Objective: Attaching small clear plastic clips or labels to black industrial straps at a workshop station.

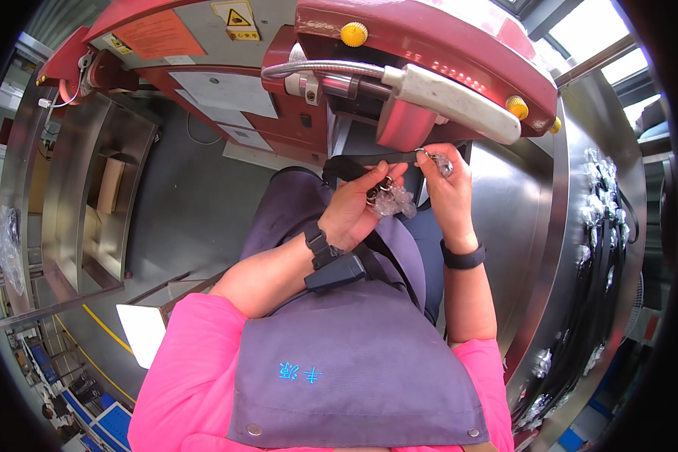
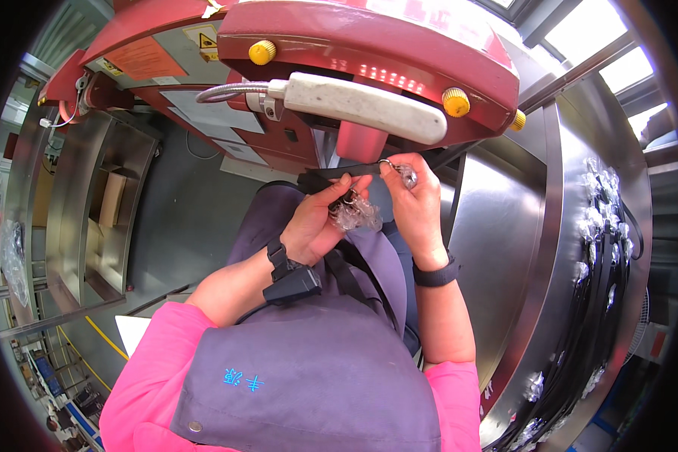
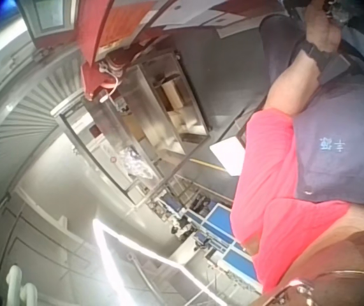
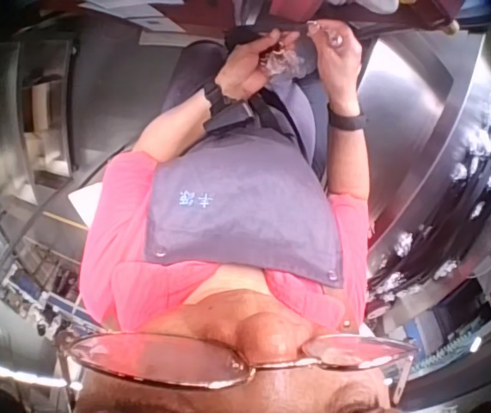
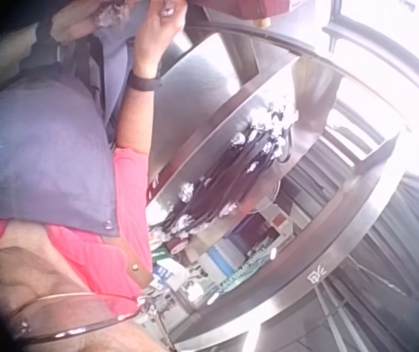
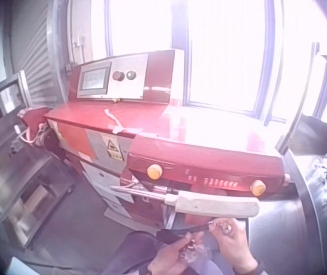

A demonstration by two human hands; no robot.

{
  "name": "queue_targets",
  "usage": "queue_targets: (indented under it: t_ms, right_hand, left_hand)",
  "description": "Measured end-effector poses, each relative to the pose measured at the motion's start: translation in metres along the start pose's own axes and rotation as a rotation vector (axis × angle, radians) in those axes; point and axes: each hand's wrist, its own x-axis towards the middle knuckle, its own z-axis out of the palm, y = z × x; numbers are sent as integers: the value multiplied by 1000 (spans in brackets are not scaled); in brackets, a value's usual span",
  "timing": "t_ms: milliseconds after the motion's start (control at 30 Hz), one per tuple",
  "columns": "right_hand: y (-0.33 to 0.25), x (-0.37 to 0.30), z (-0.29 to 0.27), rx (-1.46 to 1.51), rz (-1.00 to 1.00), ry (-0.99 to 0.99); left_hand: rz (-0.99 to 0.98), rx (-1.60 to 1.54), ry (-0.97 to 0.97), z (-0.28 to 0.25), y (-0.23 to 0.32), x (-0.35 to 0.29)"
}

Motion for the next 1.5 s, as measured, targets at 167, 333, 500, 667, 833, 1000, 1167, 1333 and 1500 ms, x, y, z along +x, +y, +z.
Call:
queue_targets:
  t_ms: [167, 333, 500, 667, 833, 1000, 1167, 1333, 1500]
  right_hand:
    - [5, 1, 1, 39, -1, 15]
    - [10, 2, -4, 106, -4, 53]
    - [5, -10, -13, 468, 33, 108]
    - [-10, -32, 1, 883, 200, 69]
    - [4, -31, 6, 1087, 122, 367]
    - [25, -37, 9, 1224, -18, 343]
    - [20, -58, 26, 914, 38, 352]
    - [16, -58, 13, 496, -66, 317]
    - [13, -67, -22, 83, 83, -31]
  left_hand:
    - [-4, -18, 8, 2, -1, 2]
    - [-39, -48, 4, 9, -4, 4]
    - [-64, 12, 24, 23, -10, -1]
    - [-161, 36, 0, 11, -24, -3]
    - [-309, 118, -42, -6, -36, -16]
    - [-340, 99, -37, -6, -54, -25]
    - [-221, 80, 46, -12, -48, -15]
    - [-175, 110, 15, -11, -40, -18]
    - [-61, 35, -7, -14, -33, -16]
